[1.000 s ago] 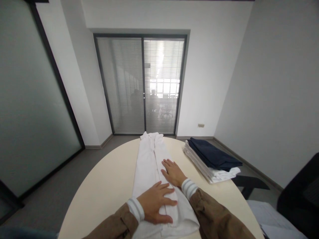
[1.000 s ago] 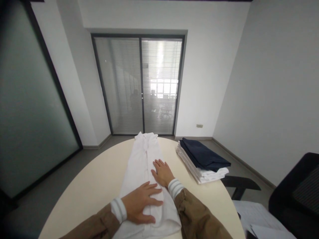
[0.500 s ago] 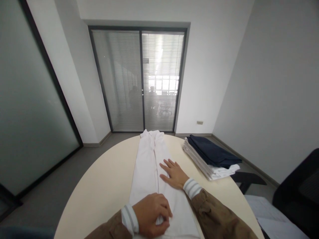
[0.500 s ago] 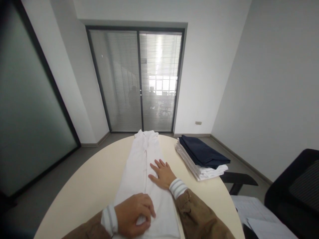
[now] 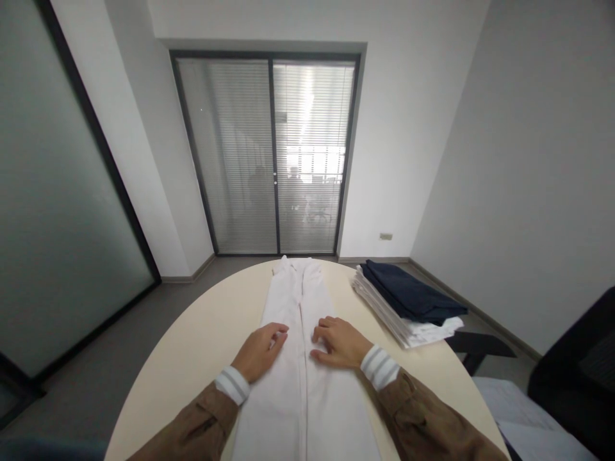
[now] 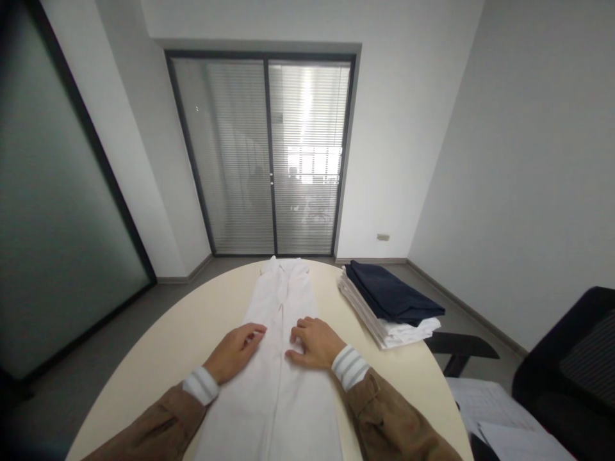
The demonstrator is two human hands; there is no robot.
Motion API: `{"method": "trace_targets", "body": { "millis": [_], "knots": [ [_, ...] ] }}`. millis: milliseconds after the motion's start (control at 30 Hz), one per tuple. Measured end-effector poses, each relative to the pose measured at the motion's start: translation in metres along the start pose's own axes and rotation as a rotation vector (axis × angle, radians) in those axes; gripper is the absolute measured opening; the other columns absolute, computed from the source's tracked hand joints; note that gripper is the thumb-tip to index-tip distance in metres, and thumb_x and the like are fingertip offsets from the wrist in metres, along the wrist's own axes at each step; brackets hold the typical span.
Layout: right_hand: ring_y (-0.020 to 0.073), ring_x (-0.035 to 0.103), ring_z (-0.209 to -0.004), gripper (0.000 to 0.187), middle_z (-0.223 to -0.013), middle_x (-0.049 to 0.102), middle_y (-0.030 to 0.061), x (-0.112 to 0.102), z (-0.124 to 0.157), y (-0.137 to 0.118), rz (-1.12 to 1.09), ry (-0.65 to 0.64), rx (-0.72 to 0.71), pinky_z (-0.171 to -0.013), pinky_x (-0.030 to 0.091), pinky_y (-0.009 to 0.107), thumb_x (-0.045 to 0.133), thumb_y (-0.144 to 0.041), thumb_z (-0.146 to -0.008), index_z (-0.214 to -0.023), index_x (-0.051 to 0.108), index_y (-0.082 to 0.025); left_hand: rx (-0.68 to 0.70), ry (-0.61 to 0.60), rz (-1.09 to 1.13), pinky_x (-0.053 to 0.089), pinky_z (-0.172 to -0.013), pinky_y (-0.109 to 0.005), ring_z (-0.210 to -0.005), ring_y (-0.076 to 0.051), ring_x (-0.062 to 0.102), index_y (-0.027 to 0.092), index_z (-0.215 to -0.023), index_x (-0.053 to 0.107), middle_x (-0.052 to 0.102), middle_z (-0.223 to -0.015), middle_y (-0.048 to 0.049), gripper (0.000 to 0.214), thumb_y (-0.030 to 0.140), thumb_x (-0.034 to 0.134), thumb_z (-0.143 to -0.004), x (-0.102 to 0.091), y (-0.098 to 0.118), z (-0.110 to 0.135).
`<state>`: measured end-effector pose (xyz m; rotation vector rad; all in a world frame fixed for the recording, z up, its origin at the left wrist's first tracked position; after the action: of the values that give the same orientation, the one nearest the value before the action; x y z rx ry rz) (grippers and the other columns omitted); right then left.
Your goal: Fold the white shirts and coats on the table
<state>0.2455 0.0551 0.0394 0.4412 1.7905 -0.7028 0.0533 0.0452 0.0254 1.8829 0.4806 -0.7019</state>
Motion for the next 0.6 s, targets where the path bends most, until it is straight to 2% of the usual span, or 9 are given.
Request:
{"method": "trace_targets", "body": {
  "millis": [67,100,167,233,333,400,467,533,600],
  "knots": [
    [0.0175,0.060,-0.076,0.022,-0.080,0.067,0.0042,0.003,-0.003,0.008,-0.100,0.011,0.036,-0.073,0.042,0.028,0.060,-0.039,-0.085,-0.091,0.070,-0.020,-0.086,0.077,0.016,0.051,-0.065,-0.029,-0.061,-0.016,0.064,0.021,-0.109,0.067,0.073,-0.090,-0.0044,0.035,0.042,0.042,-0.097,-0.006,-0.022,-0.010],
    [0.0153,0.059,-0.070,0.021,-0.075,0.067,0.0025,0.006,-0.004,0.015,-0.159,0.023,0.078,-0.069,0.042,0.026,0.057,-0.036,-0.087,-0.091,0.070,-0.020,-0.104,0.151,-0.011,0.051,-0.064,-0.029,-0.059,-0.016,0.063,0.021,-0.108,0.067,0.073,-0.089,-0.0039,0.033,0.042,0.043,-0.097,-0.011,-0.031,-0.017],
    [0.0139,0.058,-0.063,0.024,-0.070,0.067,0.0011,0.010,-0.009,0.036,-0.236,0.098,0.196,-0.066,0.042,0.025,0.050,-0.033,-0.091,-0.095,0.070,-0.020,-0.100,0.319,-0.109,0.051,-0.076,-0.032,-0.074,-0.019,0.067,0.022,-0.108,0.068,0.073,-0.098,-0.0056,0.029,0.038,0.048,-0.094,-0.023,-0.044,-0.030],
    [0.0174,0.062,-0.077,0.028,-0.083,0.071,0.0046,0.008,-0.013,0.059,-0.225,0.257,0.298,-0.076,0.046,0.029,0.048,-0.033,-0.092,-0.104,0.069,-0.020,-0.075,0.402,-0.175,0.048,-0.093,-0.036,-0.101,-0.024,0.065,0.021,-0.117,0.066,0.070,-0.116,-0.0092,0.031,0.032,0.053,-0.091,-0.028,-0.055,-0.044],
    [0.0250,0.056,-0.116,0.044,-0.124,0.065,0.0117,0.003,-0.017,0.092,-0.141,0.469,0.387,-0.099,0.041,0.039,0.053,-0.035,-0.088,-0.129,0.059,-0.019,-0.078,0.341,-0.188,0.038,-0.107,-0.043,-0.121,-0.029,0.055,0.018,-0.126,0.063,0.064,-0.128,-0.0132,0.041,0.028,0.059,-0.086,-0.018,-0.072,-0.063],
    [0.0270,0.052,-0.123,0.051,-0.131,0.061,0.0130,0.008,-0.023,0.110,-0.121,0.464,0.436,-0.103,0.039,0.041,0.056,-0.038,-0.086,-0.133,0.057,-0.018,-0.096,0.282,-0.163,0.037,-0.108,-0.044,-0.120,-0.029,0.056,0.018,-0.120,0.066,0.066,-0.124,-0.0135,0.038,0.024,0.062,-0.083,-0.010,-0.080,-0.070],
    [0.0262,0.059,-0.113,0.041,-0.119,0.068,0.0122,0.015,-0.030,0.125,-0.147,0.400,0.493,-0.098,0.042,0.038,0.057,-0.041,-0.086,-0.119,0.067,-0.019,-0.104,0.255,-0.126,0.041,-0.104,-0.040,-0.113,-0.026,0.060,0.018,-0.111,0.069,0.069,-0.118,-0.0114,0.032,0.020,0.062,-0.080,-0.007,-0.084,-0.074],
    [0.0225,0.066,-0.094,0.035,-0.099,0.074,0.0092,0.018,-0.035,0.138,-0.205,0.375,0.565,-0.087,0.046,0.033,0.055,-0.043,-0.087,-0.107,0.071,-0.019,-0.129,0.251,-0.092,0.047,-0.094,-0.035,-0.099,-0.023,0.066,0.019,-0.104,0.069,0.072,-0.108,-0.0084,0.025,0.019,0.061,-0.081,-0.007,-0.089,-0.078],
    [0.0191,0.067,-0.078,0.038,-0.081,0.074,0.0052,0.018,-0.038,0.150,-0.261,0.382,0.651,-0.076,0.047,0.029,0.050,-0.045,-0.090,-0.112,0.068,-0.020,-0.179,0.265,-0.058,0.051,-0.083,-0.033,-0.084,-0.021,0.068,0.020,-0.101,0.067,0.073,-0.096,-0.0066,0.020,0.025,0.060,-0.083,-0.009,-0.097,-0.082]
  ]
}}
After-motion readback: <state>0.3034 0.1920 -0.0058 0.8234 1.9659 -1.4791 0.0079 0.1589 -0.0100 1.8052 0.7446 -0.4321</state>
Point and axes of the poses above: each hand's wrist, its own z-axis away from the middle knuckle, its own x-axis out of the palm, y = z × x, the point moved 7 cm from there along -z, towards the middle knuckle
